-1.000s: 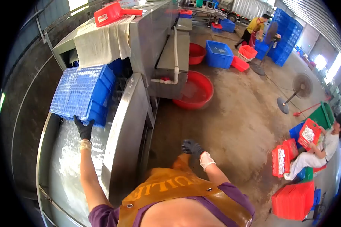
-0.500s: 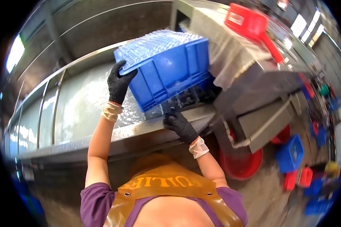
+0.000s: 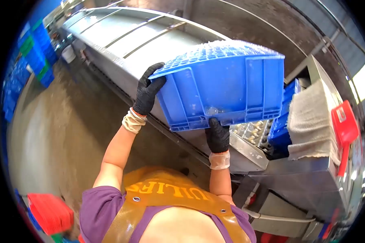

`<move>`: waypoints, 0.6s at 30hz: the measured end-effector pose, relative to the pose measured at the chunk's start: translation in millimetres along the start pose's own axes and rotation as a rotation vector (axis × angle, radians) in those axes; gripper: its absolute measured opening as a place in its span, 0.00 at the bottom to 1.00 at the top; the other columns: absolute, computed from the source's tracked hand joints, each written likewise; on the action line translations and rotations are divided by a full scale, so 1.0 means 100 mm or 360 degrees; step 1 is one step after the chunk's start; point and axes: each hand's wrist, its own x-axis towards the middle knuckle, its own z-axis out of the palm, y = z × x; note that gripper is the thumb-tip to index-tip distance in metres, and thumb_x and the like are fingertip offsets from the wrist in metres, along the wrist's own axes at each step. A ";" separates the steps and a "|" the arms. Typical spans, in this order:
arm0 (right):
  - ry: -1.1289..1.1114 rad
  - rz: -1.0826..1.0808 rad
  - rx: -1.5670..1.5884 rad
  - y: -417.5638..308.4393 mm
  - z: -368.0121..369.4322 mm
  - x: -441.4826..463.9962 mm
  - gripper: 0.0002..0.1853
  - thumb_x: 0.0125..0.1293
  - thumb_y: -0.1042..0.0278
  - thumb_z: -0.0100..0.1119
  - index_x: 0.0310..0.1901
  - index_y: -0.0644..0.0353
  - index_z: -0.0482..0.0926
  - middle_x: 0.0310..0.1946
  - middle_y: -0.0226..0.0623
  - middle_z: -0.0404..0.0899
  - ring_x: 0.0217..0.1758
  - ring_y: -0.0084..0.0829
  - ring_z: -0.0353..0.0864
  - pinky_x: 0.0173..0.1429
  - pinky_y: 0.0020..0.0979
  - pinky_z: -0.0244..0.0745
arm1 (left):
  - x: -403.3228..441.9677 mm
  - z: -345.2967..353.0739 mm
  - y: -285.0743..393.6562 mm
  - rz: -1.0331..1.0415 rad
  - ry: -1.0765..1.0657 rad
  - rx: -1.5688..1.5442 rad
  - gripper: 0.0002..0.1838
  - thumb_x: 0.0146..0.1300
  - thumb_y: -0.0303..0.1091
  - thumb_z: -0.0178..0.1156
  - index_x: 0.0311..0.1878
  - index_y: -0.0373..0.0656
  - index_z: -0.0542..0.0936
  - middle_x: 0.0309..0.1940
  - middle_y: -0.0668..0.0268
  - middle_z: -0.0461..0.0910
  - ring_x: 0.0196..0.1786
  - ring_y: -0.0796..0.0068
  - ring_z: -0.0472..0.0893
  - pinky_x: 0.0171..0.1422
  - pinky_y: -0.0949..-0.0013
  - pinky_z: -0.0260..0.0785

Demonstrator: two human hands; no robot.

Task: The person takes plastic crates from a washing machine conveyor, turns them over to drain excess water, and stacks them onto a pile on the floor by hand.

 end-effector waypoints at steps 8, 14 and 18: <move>-0.0664 0.0900 0.1451 -1.03 0.38 0.73 0.14 0.50 0.76 0.64 0.41 0.60 0.76 0.34 0.29 0.76 0.38 0.23 0.74 0.44 0.27 0.71 | -1.15 -1.19 -0.58 -0.0468 0.0457 0.0021 0.22 0.62 0.32 0.55 0.58 0.38 0.67 0.47 0.67 0.72 0.49 0.76 0.70 0.57 0.70 0.62; -0.1198 0.0359 0.1140 -1.52 1.55 0.71 0.20 0.55 0.69 0.61 0.50 0.61 0.73 0.35 0.42 0.80 0.39 0.32 0.80 0.45 0.34 0.74 | -1.61 -1.30 -0.06 0.0311 0.0828 0.0675 0.42 0.42 0.34 0.71 0.60 0.34 0.60 0.57 0.54 0.57 0.60 0.64 0.63 0.61 0.62 0.59; -0.1433 -0.0123 0.0340 -2.25 1.97 0.62 0.26 0.53 0.61 0.61 0.55 0.56 0.68 0.39 0.50 0.78 0.40 0.50 0.78 0.43 0.41 0.73 | -1.71 -1.58 0.02 -0.0128 0.1341 0.0501 0.41 0.42 0.38 0.72 0.56 0.32 0.62 0.48 0.57 0.70 0.49 0.66 0.72 0.54 0.64 0.66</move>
